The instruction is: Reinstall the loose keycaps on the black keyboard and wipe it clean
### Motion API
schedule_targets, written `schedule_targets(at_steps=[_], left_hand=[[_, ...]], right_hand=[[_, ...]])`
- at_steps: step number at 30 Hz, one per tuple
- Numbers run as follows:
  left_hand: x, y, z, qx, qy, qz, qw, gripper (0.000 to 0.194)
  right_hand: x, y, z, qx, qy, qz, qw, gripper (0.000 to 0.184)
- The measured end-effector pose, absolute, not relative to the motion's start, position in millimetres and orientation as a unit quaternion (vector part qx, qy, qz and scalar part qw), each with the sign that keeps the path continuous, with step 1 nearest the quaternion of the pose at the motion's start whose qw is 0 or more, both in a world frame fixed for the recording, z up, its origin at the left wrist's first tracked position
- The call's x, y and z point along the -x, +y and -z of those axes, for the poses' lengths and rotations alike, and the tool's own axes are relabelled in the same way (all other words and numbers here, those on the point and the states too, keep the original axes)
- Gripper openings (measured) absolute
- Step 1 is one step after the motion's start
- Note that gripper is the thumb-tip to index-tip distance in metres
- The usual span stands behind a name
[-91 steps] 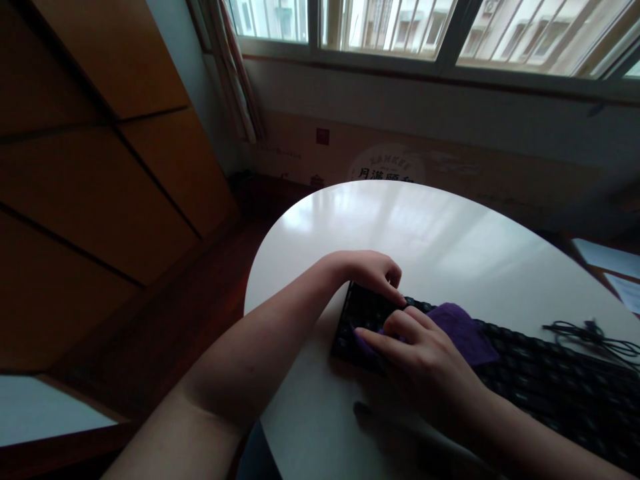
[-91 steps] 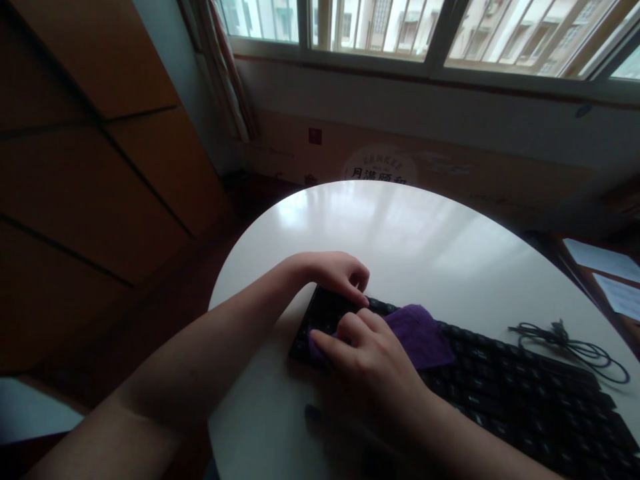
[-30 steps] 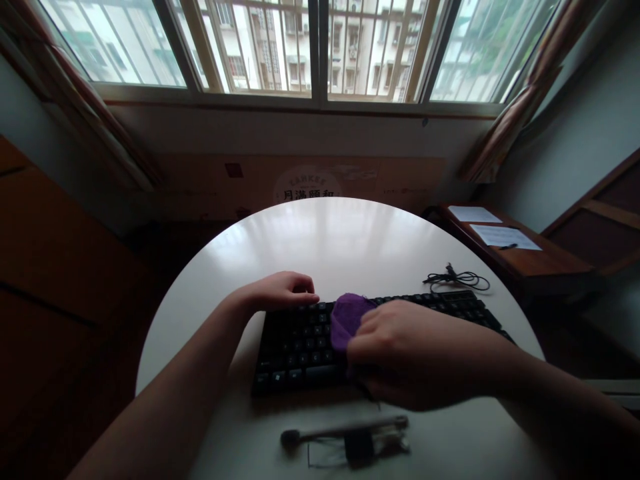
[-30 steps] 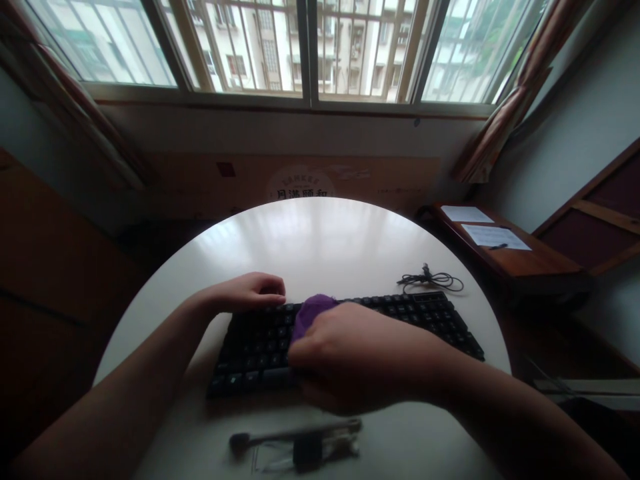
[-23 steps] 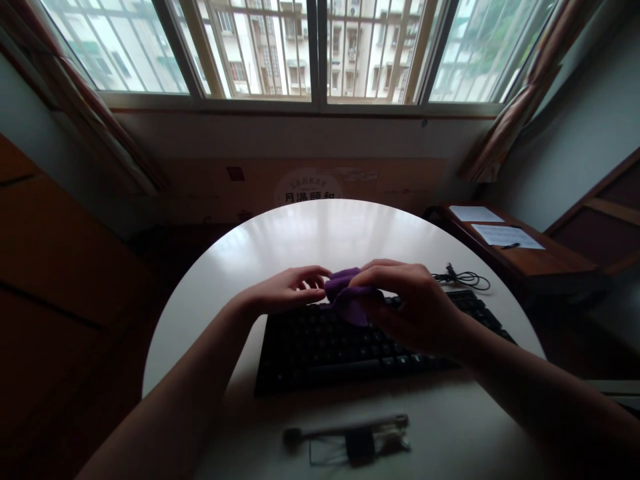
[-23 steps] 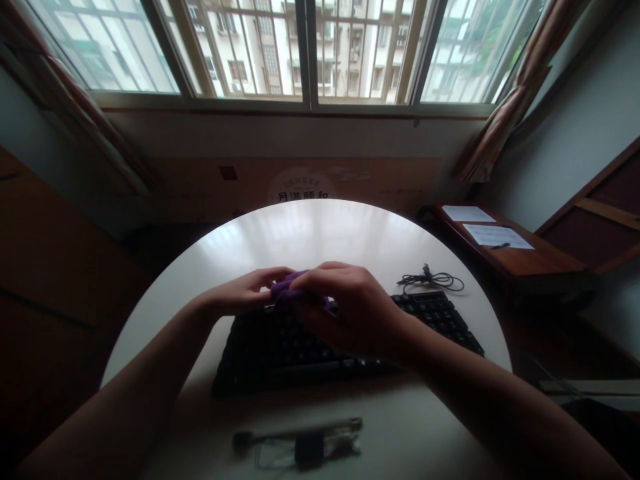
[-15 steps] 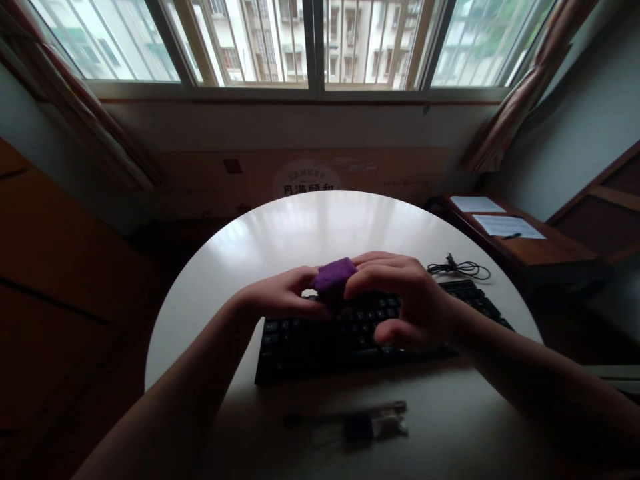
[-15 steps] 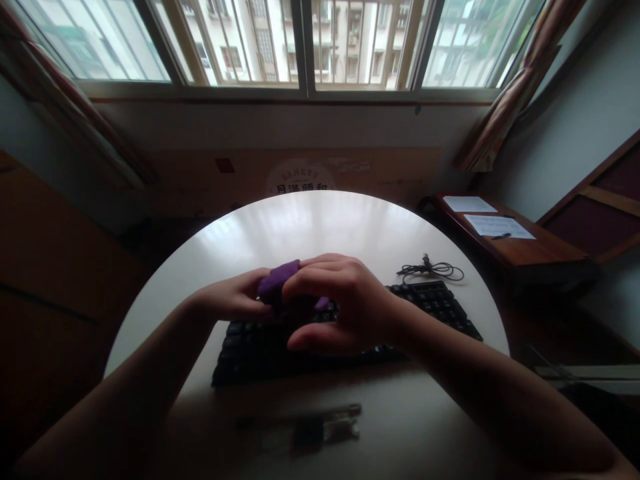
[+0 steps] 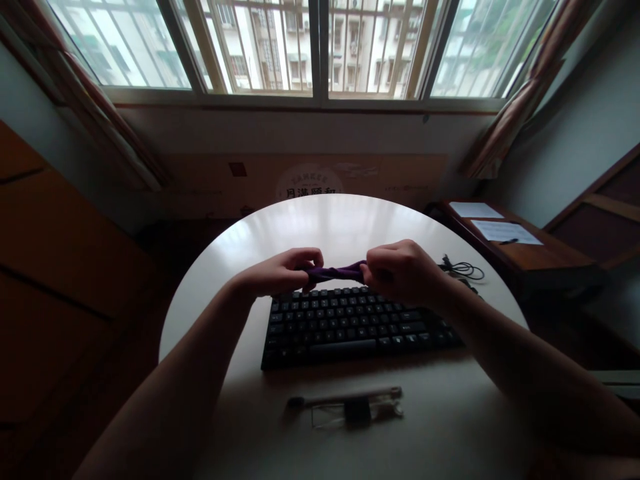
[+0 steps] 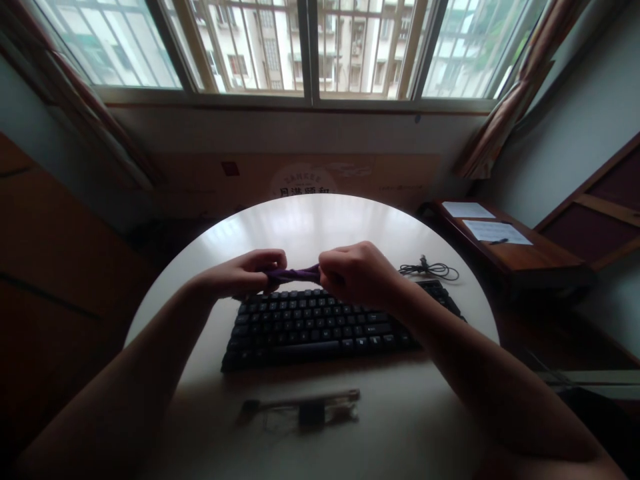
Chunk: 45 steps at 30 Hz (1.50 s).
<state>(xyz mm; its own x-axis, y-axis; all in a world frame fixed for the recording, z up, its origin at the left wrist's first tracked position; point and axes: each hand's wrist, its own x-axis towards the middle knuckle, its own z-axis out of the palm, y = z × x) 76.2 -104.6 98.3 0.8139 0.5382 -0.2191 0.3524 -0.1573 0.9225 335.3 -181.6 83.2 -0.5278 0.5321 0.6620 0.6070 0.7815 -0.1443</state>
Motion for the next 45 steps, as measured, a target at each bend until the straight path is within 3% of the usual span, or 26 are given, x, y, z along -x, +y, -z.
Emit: schedule_targets(at_steps=[4, 8, 13, 18, 26, 30, 45], left_hand=[[-78.6, -117.8, -109.2, -0.813, 0.281, -0.065, 0.505, 0.021], [-95.0, -148.6, -120.8, -0.914, 0.244, -0.012, 0.323, 0.021], [-117.9, -190.5, -126.9, -0.945, 0.23, 0.06, 0.224, 0.031], [-105.4, -212.4, -109.5, -0.945, 0.291, 0.048, 0.142, 0.027], [-67.7, -246.1, -50.4, -0.924, 0.347, -0.053, 0.151, 0.019], [-52.3, -254.2, -30.2, -0.904, 0.385, -0.093, 0.16, 0.025], [-21.8, -267.1, -13.8, -0.886, 0.421, -0.162, 0.104, 0.029]], right_hand=[[-352.3, -211.1, -61.9, 0.356, -0.874, 0.056, 0.326, 0.012], [-367.9, -256.3, -37.6, 0.374, -0.87, 0.002, 0.32, 0.006], [-379.9, -291.2, -20.5, 0.392, -0.869, -0.022, 0.3, 0.012], [-382.9, -302.4, -0.7, 0.396, -0.876, -0.028, 0.275, 0.015], [-380.3, -299.9, 17.6, 0.354, -0.906, -0.033, 0.228, 0.024], [-380.3, -303.0, 15.5, 0.371, -0.895, -0.043, 0.243, 0.025], [-378.4, -308.8, 8.0, 0.386, -0.886, -0.059, 0.251, 0.024]])
